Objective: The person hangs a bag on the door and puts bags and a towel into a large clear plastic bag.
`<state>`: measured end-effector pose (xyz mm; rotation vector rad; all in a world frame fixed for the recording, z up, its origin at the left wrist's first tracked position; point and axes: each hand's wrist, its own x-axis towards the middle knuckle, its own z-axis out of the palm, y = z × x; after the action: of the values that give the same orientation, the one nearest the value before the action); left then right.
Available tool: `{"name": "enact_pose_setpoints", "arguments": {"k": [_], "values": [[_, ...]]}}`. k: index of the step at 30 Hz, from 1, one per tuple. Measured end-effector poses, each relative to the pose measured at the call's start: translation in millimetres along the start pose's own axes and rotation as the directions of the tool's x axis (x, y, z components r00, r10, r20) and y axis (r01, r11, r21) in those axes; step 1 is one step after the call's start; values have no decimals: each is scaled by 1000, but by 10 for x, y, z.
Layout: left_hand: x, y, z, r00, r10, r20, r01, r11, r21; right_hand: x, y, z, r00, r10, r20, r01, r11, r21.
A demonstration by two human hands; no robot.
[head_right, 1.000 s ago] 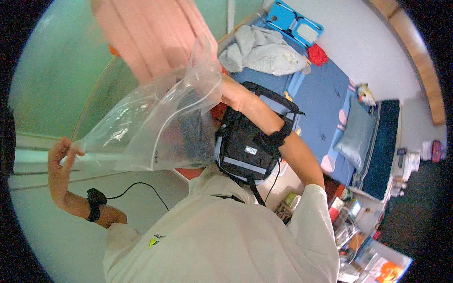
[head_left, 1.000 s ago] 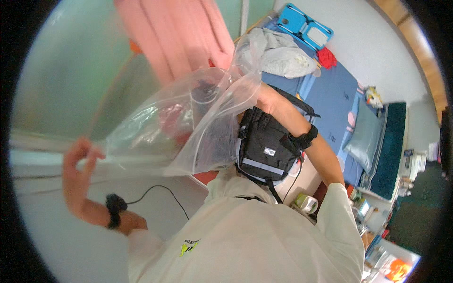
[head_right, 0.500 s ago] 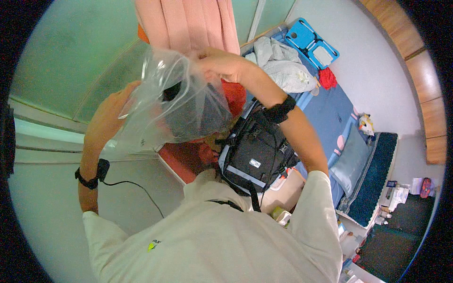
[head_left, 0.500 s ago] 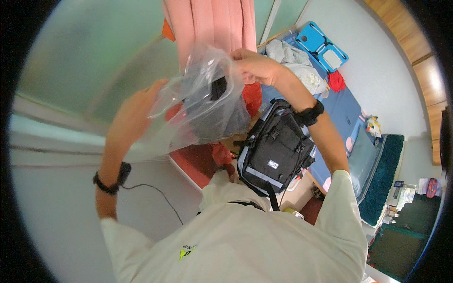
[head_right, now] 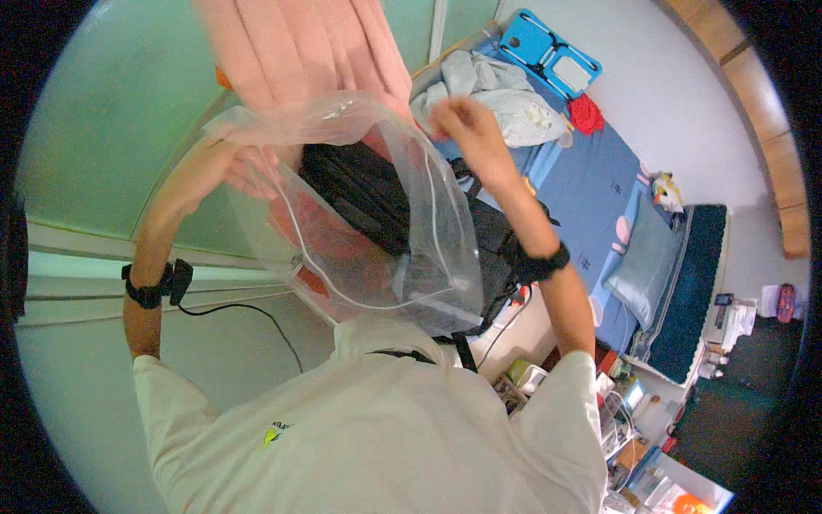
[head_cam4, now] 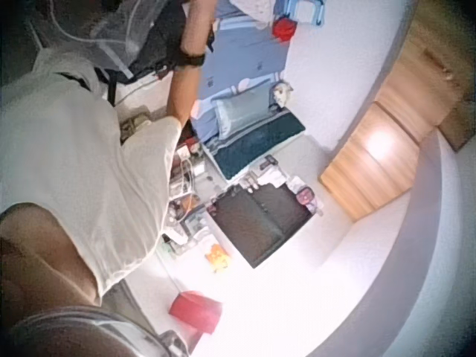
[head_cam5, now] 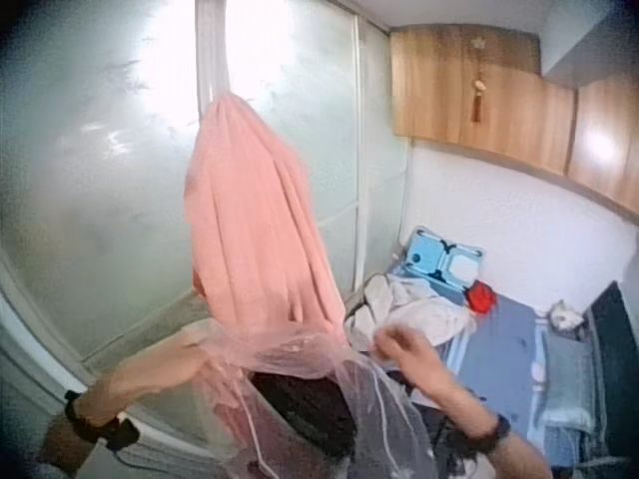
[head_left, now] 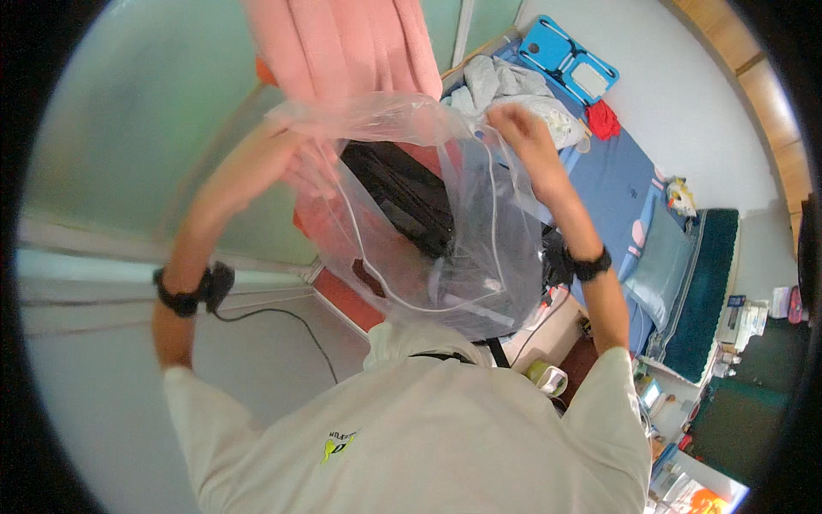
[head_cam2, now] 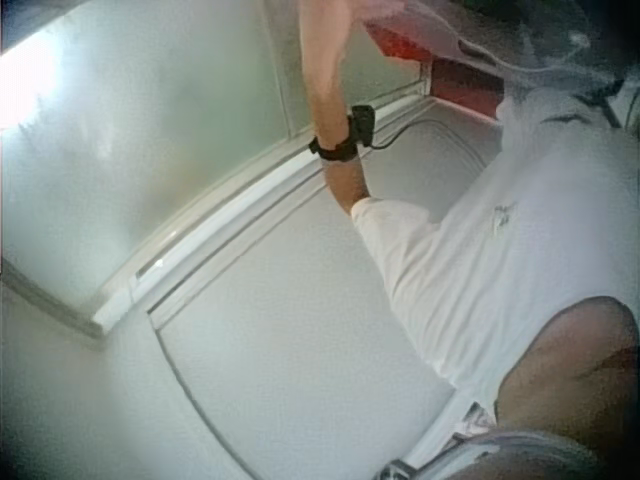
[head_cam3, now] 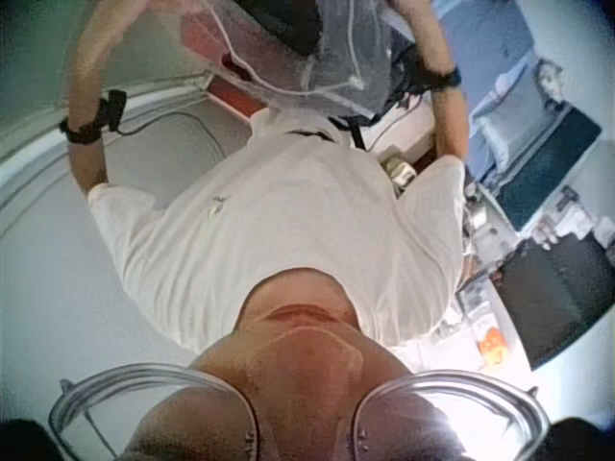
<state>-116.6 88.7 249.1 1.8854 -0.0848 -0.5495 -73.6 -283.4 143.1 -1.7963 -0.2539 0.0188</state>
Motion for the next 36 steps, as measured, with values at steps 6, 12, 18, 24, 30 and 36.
{"name": "enact_pose_setpoints", "arguments": {"k": [6, 12, 18, 24, 30, 36], "values": [[-50, 123, 118, 999, 16, 31, -15, 999, -34, -2008, 1257, -192, 932, 96, -350, -248, 873, -420], [-19, 64, 239, 991, 129, 37, -125, 988, -90, -3755, 1712, 327, 958, 107, -265, -262, 701, -664], [324, 167, 165, 927, 74, -368, -161, 964, -212, -3981, 1917, 716, 979, 175, 104, -2, 518, -856], [855, 348, 181, 960, 189, -208, -267, 845, -463, -3825, 2212, 910, 995, 96, 40, 8, 307, -952], [716, 398, 338, 966, 208, -155, -253, 891, -378, -3926, 2103, 873, 999, 27, 21, 11, 347, -938], [978, 28, -114, 833, 553, -38, -545, 830, 119, -3881, 2023, 945, 998, 57, -35, -50, 287, -957]]}}
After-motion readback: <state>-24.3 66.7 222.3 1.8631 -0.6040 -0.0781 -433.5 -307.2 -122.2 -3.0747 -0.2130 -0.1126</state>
